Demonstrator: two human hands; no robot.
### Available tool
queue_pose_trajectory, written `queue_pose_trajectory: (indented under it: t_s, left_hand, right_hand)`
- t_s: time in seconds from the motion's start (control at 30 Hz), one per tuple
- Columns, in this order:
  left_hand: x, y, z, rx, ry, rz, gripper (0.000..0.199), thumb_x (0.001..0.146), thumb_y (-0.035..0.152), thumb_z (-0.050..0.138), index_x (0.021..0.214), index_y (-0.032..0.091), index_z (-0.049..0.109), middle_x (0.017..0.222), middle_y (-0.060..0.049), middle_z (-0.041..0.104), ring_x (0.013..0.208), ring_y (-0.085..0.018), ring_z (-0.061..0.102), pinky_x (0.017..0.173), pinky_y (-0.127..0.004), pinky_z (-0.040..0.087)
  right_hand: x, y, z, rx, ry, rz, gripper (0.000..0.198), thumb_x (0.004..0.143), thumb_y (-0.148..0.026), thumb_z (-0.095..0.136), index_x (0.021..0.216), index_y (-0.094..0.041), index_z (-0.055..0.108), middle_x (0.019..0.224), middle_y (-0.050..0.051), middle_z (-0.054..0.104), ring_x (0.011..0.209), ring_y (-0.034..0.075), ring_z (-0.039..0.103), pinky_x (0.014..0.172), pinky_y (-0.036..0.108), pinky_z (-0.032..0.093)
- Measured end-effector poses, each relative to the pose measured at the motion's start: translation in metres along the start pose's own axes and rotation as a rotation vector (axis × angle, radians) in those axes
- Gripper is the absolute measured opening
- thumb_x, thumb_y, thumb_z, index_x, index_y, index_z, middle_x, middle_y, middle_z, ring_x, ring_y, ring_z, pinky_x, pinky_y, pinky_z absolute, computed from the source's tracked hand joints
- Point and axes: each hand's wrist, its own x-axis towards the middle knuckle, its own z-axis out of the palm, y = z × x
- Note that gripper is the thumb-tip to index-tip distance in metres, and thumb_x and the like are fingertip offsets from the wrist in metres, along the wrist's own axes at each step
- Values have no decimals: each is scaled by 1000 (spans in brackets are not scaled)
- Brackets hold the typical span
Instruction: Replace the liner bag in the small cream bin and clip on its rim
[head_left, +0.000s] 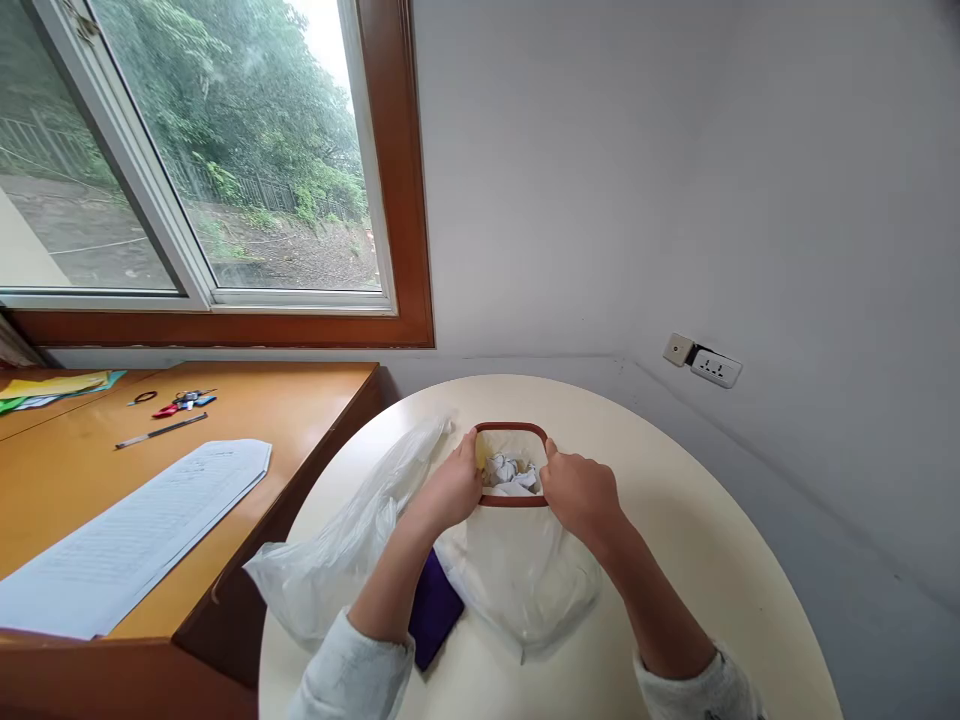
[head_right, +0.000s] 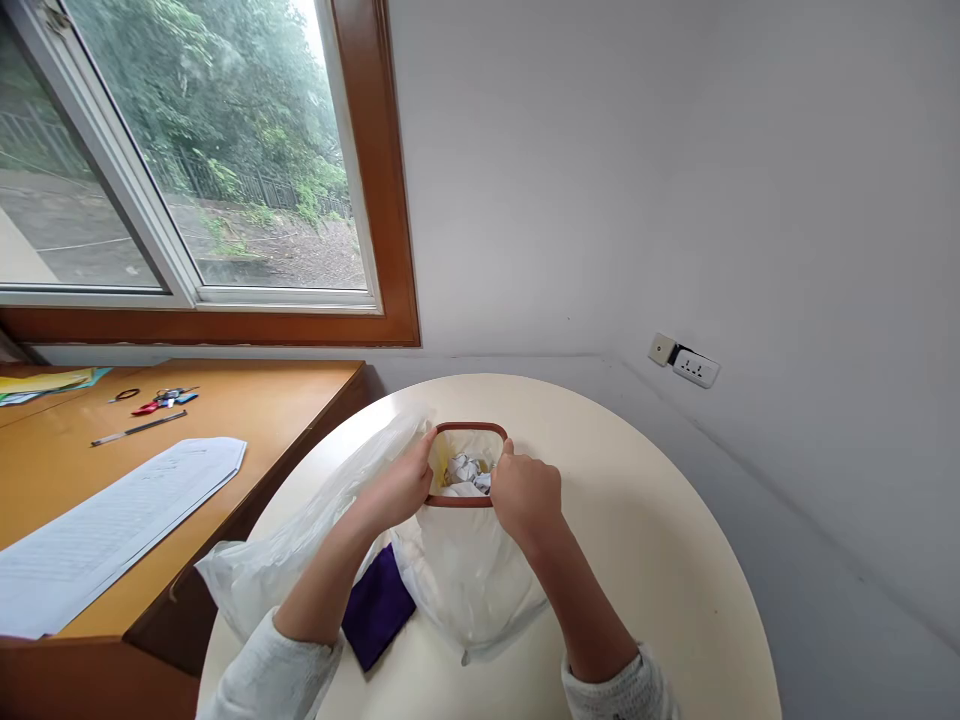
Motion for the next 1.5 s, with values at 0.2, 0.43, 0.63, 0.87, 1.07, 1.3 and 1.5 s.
queue_pose_trajectory:
  t_s: [0.2, 0.43, 0.63, 0.87, 1.07, 1.3, 1.5]
  left_hand:
    - [1, -5, 2, -42, 0, -14, 67, 76, 18, 35, 141, 8, 18, 122, -20, 54, 102, -29, 56, 79, -35, 43]
    - [4, -8, 7, -140, 80, -15, 62, 78, 21, 41, 137, 9, 28, 114, -18, 60, 101, -27, 58, 80, -33, 42]
    - [-9, -13, 23, -329, 256, 0, 55, 89, 36, 28, 137, 8, 23, 133, -18, 45, 124, -23, 40, 98, -36, 32]
    - [-41, -43, 62, -540, 435, -66, 47, 92, 38, 23, 131, 13, 29, 117, -14, 55, 110, -19, 53, 96, -38, 36]
    - [-49, -44, 93, -633, 432, -12, 37, 88, 29, 37, 120, 13, 43, 112, -12, 58, 105, -18, 54, 92, -36, 41]
    - [-51, -41, 114, -668, 431, 19, 37, 85, 29, 43, 119, 16, 47, 122, -12, 53, 114, -22, 49, 98, -39, 36]
    - [-51, -55, 118, -672, 377, 70, 38, 84, 30, 45, 119, 15, 46, 121, -13, 53, 113, -22, 49, 100, -40, 34]
  right_hand:
    - [-2, 4, 4, 80, 52, -30, 49, 87, -18, 28, 134, -12, 36, 82, 12, 67, 80, 21, 63, 64, 29, 39]
    - [-3, 10, 8, 195, 89, -48, 45, 87, -21, 28, 130, -15, 43, 89, 10, 67, 83, 20, 62, 67, 28, 39]
    - [-12, 17, 21, 333, 168, -54, 47, 94, -29, 15, 137, -23, 31, 113, 7, 62, 101, 16, 57, 75, 24, 40]
    - [-26, 28, 82, 824, 373, 11, 54, 93, -39, 15, 132, -13, 40, 122, 10, 57, 112, 18, 51, 92, 30, 38]
    - [-30, 27, 120, 883, 352, -43, 47, 89, -26, 22, 127, -12, 46, 121, 10, 57, 108, 14, 54, 91, 26, 39]
    - [-28, 24, 141, 919, 324, -68, 39, 83, -16, 28, 109, -15, 56, 107, 7, 65, 99, 17, 58, 86, 28, 43]
    - [-22, 26, 146, 979, 315, -77, 36, 80, -16, 32, 107, -14, 56, 104, 8, 65, 97, 18, 58, 86, 30, 44]
